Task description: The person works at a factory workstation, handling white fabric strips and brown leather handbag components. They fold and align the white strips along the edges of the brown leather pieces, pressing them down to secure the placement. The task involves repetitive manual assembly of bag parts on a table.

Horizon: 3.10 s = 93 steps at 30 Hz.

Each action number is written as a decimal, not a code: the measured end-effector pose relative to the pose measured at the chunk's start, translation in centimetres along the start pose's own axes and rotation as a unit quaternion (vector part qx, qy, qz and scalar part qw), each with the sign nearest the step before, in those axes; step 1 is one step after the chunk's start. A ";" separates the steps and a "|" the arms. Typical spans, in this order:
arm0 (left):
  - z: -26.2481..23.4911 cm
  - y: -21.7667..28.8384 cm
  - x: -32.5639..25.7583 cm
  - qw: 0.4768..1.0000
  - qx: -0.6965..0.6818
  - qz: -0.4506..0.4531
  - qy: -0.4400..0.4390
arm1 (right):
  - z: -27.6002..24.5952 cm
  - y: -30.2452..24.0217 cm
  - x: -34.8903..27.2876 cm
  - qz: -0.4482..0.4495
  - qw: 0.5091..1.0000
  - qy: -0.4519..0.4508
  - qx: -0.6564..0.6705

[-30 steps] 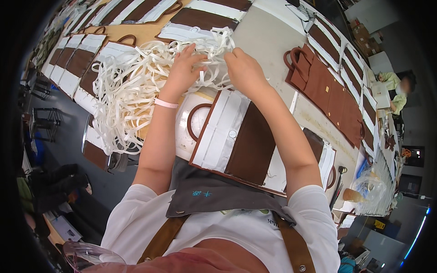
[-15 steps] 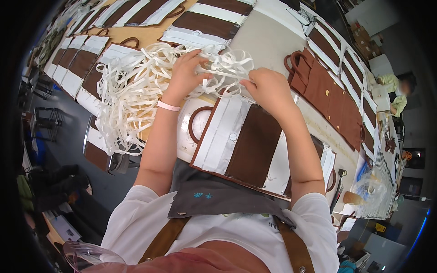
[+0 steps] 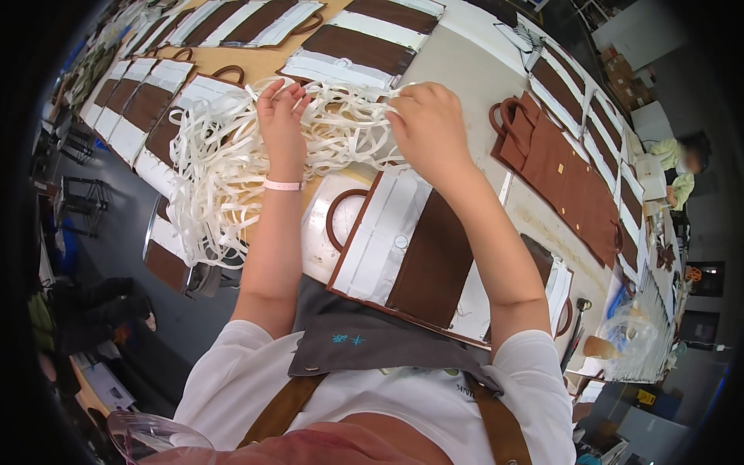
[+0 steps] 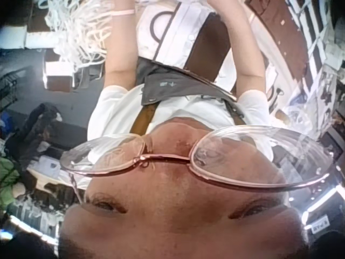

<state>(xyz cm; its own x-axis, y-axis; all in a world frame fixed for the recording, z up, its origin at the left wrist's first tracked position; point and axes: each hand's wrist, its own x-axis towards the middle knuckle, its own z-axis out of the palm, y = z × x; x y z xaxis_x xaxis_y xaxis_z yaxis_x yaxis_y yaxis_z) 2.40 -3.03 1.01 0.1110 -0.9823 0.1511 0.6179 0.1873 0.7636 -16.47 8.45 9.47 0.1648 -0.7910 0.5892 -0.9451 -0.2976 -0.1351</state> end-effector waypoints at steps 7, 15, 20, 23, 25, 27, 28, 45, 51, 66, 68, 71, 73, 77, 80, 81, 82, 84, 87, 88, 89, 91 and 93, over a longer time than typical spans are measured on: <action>0.3 -1.3 -0.3 0.994 0.092 0.054 -0.005 | 7.9 -2.0 3.2 0.090 0.979 -0.178 0.051; -0.3 -2.0 -0.4 0.891 0.439 0.095 -0.063 | 10.5 -1.1 2.6 0.176 0.956 -0.148 0.182; 0.1 -1.6 -1.0 0.814 0.565 0.116 -0.070 | 11.9 -0.1 3.2 0.200 0.957 -0.080 0.193; 0.0 -1.6 -1.0 0.803 0.578 0.117 -0.085 | 12.2 -0.8 3.4 0.192 0.961 -0.147 0.133; -0.2 -1.6 -1.0 0.802 0.578 0.113 -0.094 | 12.3 -0.7 3.3 0.186 0.963 -0.151 0.127; -0.3 -1.7 -1.0 0.794 0.590 0.110 -0.097 | 12.1 0.4 3.3 0.178 0.964 -0.122 0.158; -0.4 -1.8 -0.9 0.786 0.601 0.107 -0.096 | 11.6 1.5 3.5 0.236 0.922 -0.107 0.288; 0.4 0.0 -1.2 0.855 0.500 0.089 -0.105 | 0.8 3.1 5.7 0.311 0.696 0.031 0.646; 0.6 0.0 -1.2 0.926 0.366 0.024 -0.086 | 4.2 0.9 3.4 0.262 0.855 -0.240 0.378; -1.5 -2.4 0.3 0.866 0.485 0.064 -0.102 | 2.2 5.2 0.8 0.337 0.481 -0.007 0.809; -1.6 -3.2 0.4 0.842 0.503 0.177 -0.084 | -0.5 6.8 1.0 0.304 0.444 -0.016 0.843; -1.1 -3.2 -0.1 0.847 0.500 0.149 -0.099 | -5.1 7.2 1.1 0.273 0.488 -0.026 0.829; -1.0 -3.1 0.3 0.860 0.486 0.114 -0.108 | -7.4 7.2 0.9 0.266 0.525 -0.019 0.808; -1.2 -3.3 0.1 0.818 0.539 0.178 -0.093 | -9.8 5.4 0.3 0.333 0.541 0.090 0.767; -0.6 -3.6 -0.3 0.787 0.582 0.196 -0.045 | -10.2 7.1 -0.9 0.294 0.510 0.100 0.802; -0.6 -3.8 -0.3 0.790 0.582 0.186 -0.051 | -11.0 6.7 -1.1 0.275 0.491 0.086 0.823; -0.5 -4.1 -0.2 0.793 0.580 0.175 -0.058 | -11.7 6.2 -1.1 0.255 0.470 0.071 0.842; -0.6 -4.3 -0.2 0.797 0.575 0.174 -0.060 | -12.3 5.9 -1.2 0.249 0.510 0.085 0.819; -1.0 -4.3 -0.1 0.794 0.580 0.176 -0.053 | -11.8 5.8 -2.1 0.206 0.541 0.082 0.811; -1.2 -4.4 0.4 0.786 0.595 0.158 -0.056 | -11.4 5.2 -2.2 0.217 0.562 0.087 0.793; -1.5 -4.6 0.6 0.778 0.609 0.140 -0.059 | -10.8 4.6 -2.2 0.228 0.582 0.093 0.776; -1.4 -4.7 0.5 0.746 0.620 0.244 0.000 | -9.4 3.8 -1.9 0.235 0.640 0.047 0.730; -0.9 -4.2 0.0 0.748 0.606 0.271 0.000 | -7.7 3.3 -1.9 0.270 0.679 0.027 0.682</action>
<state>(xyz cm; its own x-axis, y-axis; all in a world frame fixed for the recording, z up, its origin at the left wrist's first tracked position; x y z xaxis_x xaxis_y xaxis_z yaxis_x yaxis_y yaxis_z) 0.54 -3.87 -2.78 0.0900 -0.7596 0.6441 -0.6771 0.4276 0.5989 -22.12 13.09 13.99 -0.1470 -0.9722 0.1825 0.2832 -0.2181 -0.9339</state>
